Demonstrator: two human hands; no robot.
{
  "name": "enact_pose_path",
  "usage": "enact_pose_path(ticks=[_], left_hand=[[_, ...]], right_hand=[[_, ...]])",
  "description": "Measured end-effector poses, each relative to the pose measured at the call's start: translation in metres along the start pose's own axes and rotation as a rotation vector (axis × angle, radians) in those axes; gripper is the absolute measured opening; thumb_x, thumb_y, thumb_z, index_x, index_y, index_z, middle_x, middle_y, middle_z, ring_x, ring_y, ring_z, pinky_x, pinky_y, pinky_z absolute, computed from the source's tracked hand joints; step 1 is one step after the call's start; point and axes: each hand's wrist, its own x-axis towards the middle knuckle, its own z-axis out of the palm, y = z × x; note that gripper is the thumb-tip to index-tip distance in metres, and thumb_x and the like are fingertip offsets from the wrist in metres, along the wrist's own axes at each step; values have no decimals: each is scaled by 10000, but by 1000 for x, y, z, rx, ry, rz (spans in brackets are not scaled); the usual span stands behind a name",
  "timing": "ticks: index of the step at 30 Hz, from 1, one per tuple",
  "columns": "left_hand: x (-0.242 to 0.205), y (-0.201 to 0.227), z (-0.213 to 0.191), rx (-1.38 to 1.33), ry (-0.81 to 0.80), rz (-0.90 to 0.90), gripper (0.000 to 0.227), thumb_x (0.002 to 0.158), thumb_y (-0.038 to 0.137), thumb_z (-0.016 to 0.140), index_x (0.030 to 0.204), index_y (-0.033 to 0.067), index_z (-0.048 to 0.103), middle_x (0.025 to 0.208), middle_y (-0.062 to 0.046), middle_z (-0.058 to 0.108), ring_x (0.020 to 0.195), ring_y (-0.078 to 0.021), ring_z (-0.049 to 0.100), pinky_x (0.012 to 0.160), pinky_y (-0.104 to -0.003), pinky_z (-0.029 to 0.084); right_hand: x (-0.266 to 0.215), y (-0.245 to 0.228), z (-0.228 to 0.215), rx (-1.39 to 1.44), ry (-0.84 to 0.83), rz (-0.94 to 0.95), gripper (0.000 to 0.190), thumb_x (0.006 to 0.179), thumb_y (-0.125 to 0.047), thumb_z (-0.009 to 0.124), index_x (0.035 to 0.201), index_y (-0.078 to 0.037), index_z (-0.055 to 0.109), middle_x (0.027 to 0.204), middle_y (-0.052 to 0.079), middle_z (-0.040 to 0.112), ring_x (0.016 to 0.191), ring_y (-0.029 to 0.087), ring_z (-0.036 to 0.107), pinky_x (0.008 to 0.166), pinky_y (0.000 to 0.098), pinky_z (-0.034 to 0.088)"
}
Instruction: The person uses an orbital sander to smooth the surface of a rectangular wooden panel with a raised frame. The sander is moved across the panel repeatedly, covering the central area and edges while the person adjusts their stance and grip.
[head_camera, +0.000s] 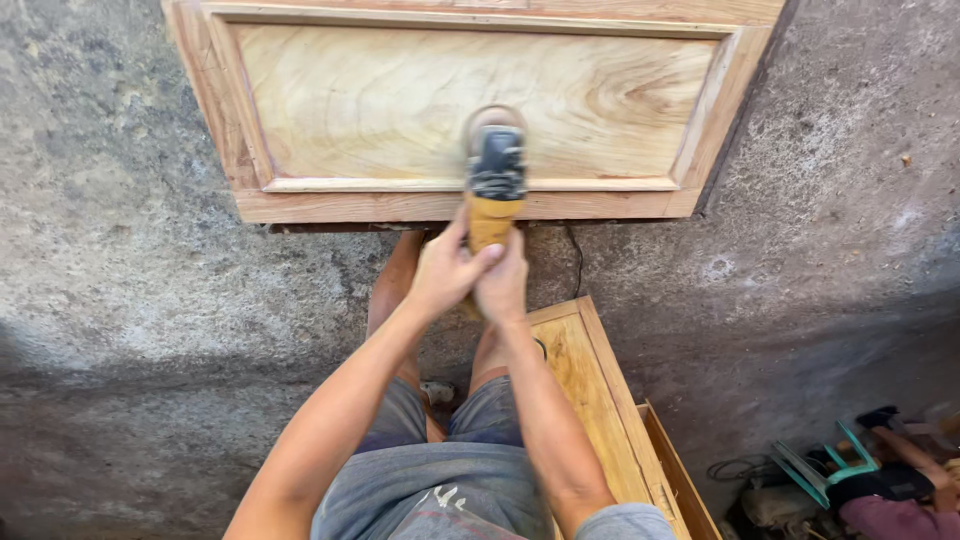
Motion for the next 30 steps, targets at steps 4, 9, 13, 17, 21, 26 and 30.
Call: enact_pose_path(ticks=[4, 9, 13, 17, 21, 26, 30], left_hand=[[-18, -14, -7, -198, 119, -5, 597, 959, 309, 745, 1430, -5, 554, 1250, -134, 730, 1117, -163, 685, 980, -317, 563], [-18, -11, 27, -223, 113, 2, 666, 943, 307, 750, 1471, -7, 493, 1271, -136, 703, 1126, -163, 662, 975, -315, 547], [-3, 2, 65, -165, 49, 34, 711, 923, 367, 753, 1479, 5, 498, 1234, -145, 740, 1104, -173, 707, 957, -325, 565], [11, 17, 93, -17, -11, -19, 899, 850, 476, 723, 1560, 40, 385, 1126, -194, 753, 936, -238, 754, 835, -345, 574], [33, 24, 117, 94, -69, 27, 920, 841, 529, 714, 1552, 44, 389, 1071, -237, 740, 935, -332, 753, 812, -391, 575], [32, 19, 102, 106, -20, -9, 930, 863, 532, 704, 1583, 64, 348, 1056, -246, 730, 952, -373, 733, 822, -426, 563], [12, 6, 54, -34, 71, -137, 934, 861, 516, 695, 1599, 94, 309, 1049, -225, 740, 894, -304, 752, 817, -379, 572]], right_hand=[[-5, -8, 9, -148, -39, -172, 592, 851, -264, 804, 1325, -24, 543, 1101, 240, 739, 1031, 361, 737, 857, 435, 591], [-1, -2, -22, -69, -93, -148, 603, 835, -284, 814, 1298, -14, 535, 1106, 209, 740, 998, 311, 768, 833, 392, 612], [2, 12, -60, -49, -9, -88, 619, 830, -278, 819, 1301, -10, 519, 1098, 197, 754, 999, 300, 768, 847, 394, 603], [9, 25, -90, -119, 76, 35, 606, 832, -262, 815, 1302, -26, 515, 1109, 174, 751, 1008, 280, 751, 850, 399, 589], [24, 36, -109, -4, 180, -109, 545, 876, -210, 794, 1311, -20, 525, 1196, 164, 697, 1101, 274, 694, 924, 407, 567], [30, 30, -90, 278, 44, -24, 531, 907, -249, 735, 1332, -52, 485, 1247, 106, 662, 1117, 228, 683, 951, 383, 600], [23, 13, -47, -119, 24, -129, 540, 869, -244, 790, 1293, -28, 536, 1135, 172, 746, 1041, 262, 738, 874, 385, 582]])
